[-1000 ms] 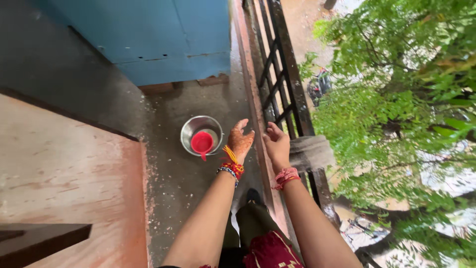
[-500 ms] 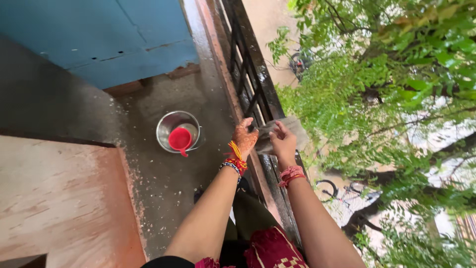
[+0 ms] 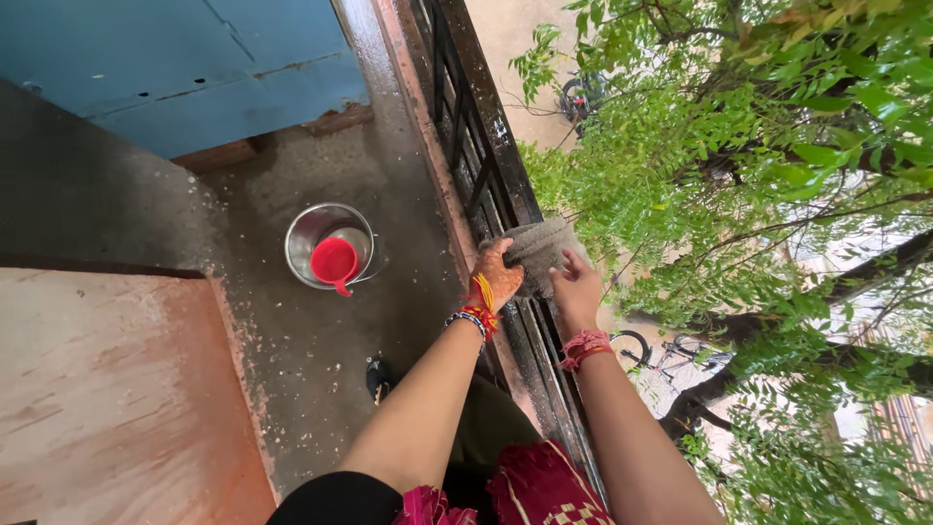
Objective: The person pours water from a red mug onto a window frame and then wipes the frame and the glass panes using a cloth.
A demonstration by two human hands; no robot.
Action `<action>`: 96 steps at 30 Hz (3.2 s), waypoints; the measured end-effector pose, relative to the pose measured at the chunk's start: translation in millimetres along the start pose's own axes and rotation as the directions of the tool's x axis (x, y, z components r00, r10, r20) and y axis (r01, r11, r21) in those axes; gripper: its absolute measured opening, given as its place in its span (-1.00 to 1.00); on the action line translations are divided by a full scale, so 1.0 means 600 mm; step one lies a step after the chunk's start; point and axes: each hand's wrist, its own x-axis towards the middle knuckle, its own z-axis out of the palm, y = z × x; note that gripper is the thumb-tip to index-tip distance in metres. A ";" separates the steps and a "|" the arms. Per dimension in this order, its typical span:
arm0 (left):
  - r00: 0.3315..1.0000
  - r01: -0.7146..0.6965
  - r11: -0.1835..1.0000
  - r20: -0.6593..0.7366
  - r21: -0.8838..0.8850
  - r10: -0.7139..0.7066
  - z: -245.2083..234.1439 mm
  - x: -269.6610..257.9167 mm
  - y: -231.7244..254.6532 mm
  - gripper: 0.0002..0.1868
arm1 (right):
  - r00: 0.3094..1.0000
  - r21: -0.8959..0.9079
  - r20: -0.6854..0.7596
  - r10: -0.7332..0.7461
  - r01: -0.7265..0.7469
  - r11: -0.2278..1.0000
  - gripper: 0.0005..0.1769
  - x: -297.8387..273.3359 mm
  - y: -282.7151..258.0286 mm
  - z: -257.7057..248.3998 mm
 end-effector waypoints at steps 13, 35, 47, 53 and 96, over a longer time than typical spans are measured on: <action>0.998 -0.053 0.996 0.020 0.078 0.051 0.024 0.020 0.018 -0.24 | 0.996 -0.113 -0.069 0.051 -0.058 0.992 -0.34 0.014 0.023 -0.024; 0.977 0.022 0.942 0.191 0.336 -0.091 0.017 0.043 0.050 -0.10 | 0.866 0.481 0.027 0.499 -0.449 0.753 -0.02 0.013 0.032 0.003; 0.973 0.016 0.932 0.209 0.363 -0.098 0.028 0.049 0.041 -0.28 | 0.829 0.632 0.169 0.533 -0.506 0.587 -0.71 -0.001 0.021 -0.012; 0.984 0.105 0.975 0.121 0.198 -0.130 0.018 0.024 0.034 -0.49 | 0.829 0.606 0.191 0.526 -0.521 0.601 -0.68 -0.016 -0.013 -0.010; 0.934 -0.301 0.400 -0.184 -0.866 0.306 -0.576 -0.106 -0.021 -0.16 | 0.893 0.519 0.449 -0.028 -0.235 0.822 -0.62 -0.318 -0.532 0.235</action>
